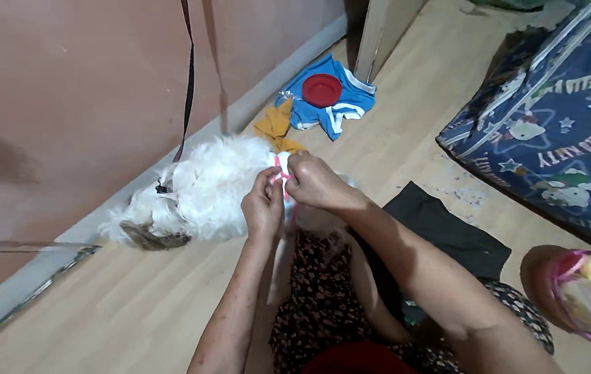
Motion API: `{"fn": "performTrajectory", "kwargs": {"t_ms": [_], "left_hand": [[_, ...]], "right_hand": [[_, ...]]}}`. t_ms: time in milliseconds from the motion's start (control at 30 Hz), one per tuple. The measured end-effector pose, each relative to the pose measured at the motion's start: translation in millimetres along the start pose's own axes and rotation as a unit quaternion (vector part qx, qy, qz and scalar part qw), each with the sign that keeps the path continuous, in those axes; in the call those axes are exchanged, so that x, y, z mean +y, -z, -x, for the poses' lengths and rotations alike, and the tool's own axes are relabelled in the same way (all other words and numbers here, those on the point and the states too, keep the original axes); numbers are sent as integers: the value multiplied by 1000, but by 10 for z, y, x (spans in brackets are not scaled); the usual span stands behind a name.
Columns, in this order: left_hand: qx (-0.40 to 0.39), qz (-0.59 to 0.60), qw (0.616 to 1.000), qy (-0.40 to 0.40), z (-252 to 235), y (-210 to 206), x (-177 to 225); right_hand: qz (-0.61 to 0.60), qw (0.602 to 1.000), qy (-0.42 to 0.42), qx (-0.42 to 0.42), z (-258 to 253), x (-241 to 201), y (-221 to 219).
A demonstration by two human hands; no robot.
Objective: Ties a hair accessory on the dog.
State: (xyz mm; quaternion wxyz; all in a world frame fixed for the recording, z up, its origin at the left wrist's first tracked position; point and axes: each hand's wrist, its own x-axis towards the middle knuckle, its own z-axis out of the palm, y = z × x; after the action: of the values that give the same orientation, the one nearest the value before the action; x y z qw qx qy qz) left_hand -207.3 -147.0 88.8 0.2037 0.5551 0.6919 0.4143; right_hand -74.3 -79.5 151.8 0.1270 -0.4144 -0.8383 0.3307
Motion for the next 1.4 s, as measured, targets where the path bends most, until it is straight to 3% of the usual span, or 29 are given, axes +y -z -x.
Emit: {"fn": "performTrajectory", "kwargs": {"t_ms": [100,167,233,267,500,600,667,767,967,1067,1167,1267,1400], "left_hand": [[14,-32,998,-51,112,52,-100],[34,-4,997,-67,172,85,-165],[65,28,995,-73,224,82,-226],[74,45,994,-71,247,82,-247],[131,-6,991,2,312,91,-223],[99,-72,992,39,299,201,-164],[74,-81,992,66,296,279,-166],[56,-64,993,82,350,345,-163],[89,8,996,14,506,337,-350],[92,33,994,45,539,371,-344],[84,28,994,66,525,408,-299],[91,28,993,76,482,449,-308],[71,37,993,86,454,482,-308]], "right_hand": [[-203,971,-100,-81,25,-50,-14],[-374,912,-131,-104,59,-1,-104],[-474,859,-165,-99,90,-26,-192],[-487,852,-178,-77,98,-55,-247],[-326,936,-86,102,172,-156,-721],[-235,964,-41,114,91,-187,-758],[-196,977,-2,78,27,-204,-729],[-210,977,19,32,-44,-197,-640],[-238,969,15,-61,-1,-131,-424],[-60,991,118,5,-14,-152,-496],[158,959,202,119,-21,-314,-668],[176,941,211,197,-109,-335,-839],[119,967,128,186,-104,-288,-865]]}}
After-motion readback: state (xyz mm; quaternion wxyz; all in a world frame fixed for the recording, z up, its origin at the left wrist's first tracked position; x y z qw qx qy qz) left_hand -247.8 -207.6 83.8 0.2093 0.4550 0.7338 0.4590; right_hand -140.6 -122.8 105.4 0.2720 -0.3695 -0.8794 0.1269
